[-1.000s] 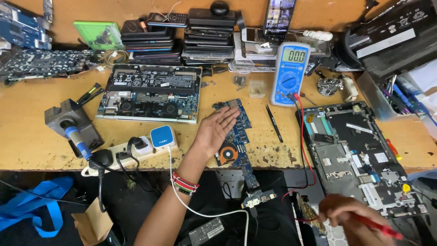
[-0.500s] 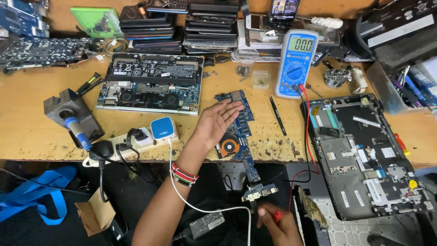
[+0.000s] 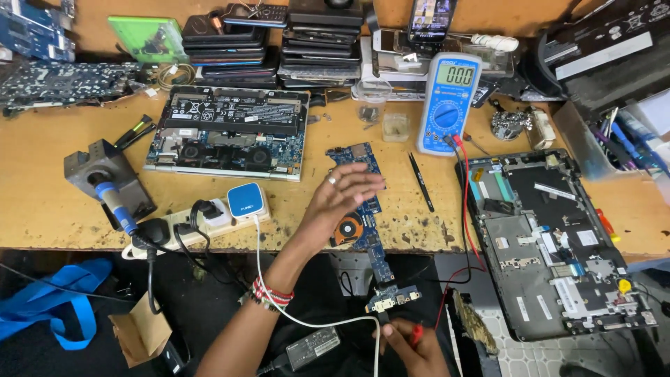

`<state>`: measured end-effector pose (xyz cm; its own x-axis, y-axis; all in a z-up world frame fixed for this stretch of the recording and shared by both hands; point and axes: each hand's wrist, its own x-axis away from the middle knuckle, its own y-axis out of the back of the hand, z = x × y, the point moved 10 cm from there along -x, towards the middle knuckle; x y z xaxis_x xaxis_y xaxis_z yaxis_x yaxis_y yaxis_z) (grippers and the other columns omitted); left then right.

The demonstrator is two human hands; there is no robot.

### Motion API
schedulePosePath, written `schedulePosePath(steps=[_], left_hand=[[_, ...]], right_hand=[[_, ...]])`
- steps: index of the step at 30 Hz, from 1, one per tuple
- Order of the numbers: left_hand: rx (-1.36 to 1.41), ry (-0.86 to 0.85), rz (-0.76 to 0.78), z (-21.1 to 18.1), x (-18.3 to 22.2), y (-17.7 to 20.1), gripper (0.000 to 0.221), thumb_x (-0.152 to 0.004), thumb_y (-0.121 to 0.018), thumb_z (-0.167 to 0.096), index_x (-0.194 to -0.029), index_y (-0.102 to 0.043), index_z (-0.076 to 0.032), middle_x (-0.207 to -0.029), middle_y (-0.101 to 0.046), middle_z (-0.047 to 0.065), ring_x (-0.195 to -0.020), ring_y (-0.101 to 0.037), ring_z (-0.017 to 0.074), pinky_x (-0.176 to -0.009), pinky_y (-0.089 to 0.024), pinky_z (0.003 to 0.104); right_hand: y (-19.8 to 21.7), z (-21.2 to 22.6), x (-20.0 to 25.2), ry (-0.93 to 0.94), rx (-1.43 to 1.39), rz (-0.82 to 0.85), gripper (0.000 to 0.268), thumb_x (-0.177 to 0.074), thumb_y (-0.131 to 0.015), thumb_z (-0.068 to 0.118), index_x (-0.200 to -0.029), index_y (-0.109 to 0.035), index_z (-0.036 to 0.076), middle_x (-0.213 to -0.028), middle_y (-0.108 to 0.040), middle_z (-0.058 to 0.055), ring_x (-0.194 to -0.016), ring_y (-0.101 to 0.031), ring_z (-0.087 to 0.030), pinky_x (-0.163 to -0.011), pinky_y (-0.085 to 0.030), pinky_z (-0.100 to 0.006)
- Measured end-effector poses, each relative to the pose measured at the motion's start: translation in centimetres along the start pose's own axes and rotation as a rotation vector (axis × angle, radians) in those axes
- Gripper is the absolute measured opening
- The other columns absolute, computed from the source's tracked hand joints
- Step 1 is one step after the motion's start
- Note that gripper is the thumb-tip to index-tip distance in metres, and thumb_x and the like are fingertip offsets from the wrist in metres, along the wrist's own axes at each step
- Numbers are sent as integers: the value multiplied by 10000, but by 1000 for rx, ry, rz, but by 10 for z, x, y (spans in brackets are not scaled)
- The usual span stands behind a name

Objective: Testing and diagnosing laptop motherboard components using a multimeter and power supply.

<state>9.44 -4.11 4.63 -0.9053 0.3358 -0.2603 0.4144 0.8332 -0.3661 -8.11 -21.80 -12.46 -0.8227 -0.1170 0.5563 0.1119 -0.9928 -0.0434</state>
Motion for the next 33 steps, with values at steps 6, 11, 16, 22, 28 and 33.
schedulePosePath(steps=[6, 11, 16, 22, 28, 33], left_hand=[[-1015, -244, 446, -3, 35, -44, 764, -880, -822, -219, -1536, -431, -206, -1626, -435, 54, -1573, -298, 328, -1310, -119, 630], [-1228, -251, 535, 8, 36, -49, 590, -776, -884, -368, -1316, -693, -226, -1592, -453, 60, -1553, -268, 322, -1268, 8, 642], [-1242, -260, 549, 8, 33, -52, 368, -815, -826, -356, -1163, -773, -249, -1549, -500, 31, -1535, -301, 310, -1270, 17, 621], [-1218, -288, 541, 14, 32, -46, 310, -832, -813, -339, -1131, -785, -262, -1520, -537, 8, -1524, -340, 300, -1272, 32, 618], [-1221, -318, 528, 13, 32, -47, 333, -815, -832, -337, -1135, -780, -265, -1504, -548, 19, -1518, -358, 301, -1276, 27, 622], [-1231, -313, 533, 12, 32, -48, 317, -835, -807, -348, -1142, -769, -277, -1508, -536, 25, -1530, -332, 304, -1270, 44, 624]], right_hand=[[1, -7, 3, -40, 27, -13, 420, -968, -663, 245, -813, -862, -92, -672, -729, -156, -584, -580, -227, -629, -372, -357], [-5, -6, -1, 74, -173, 60, 440, -968, -691, 235, -630, -714, -46, -560, -643, -167, -478, -532, -268, -541, -369, -409], [1, -9, -2, 5, -105, -29, 440, -963, -664, 253, -712, -789, -85, -627, -704, -203, -546, -599, -288, -593, -392, -406], [1, -2, 2, -10, -29, -41, 464, -957, -661, 291, -688, -779, -69, -613, -697, -187, -551, -588, -272, -601, -390, -396], [7, -2, 9, -57, -37, -126, 424, -946, -721, 222, -682, -823, -93, -580, -728, -188, -429, -486, -220, -493, -317, -351], [12, -13, 8, -26, -129, -235, 407, -895, -761, 205, -658, -833, -119, -549, -701, -224, -479, -581, -296, -551, -403, -407]])
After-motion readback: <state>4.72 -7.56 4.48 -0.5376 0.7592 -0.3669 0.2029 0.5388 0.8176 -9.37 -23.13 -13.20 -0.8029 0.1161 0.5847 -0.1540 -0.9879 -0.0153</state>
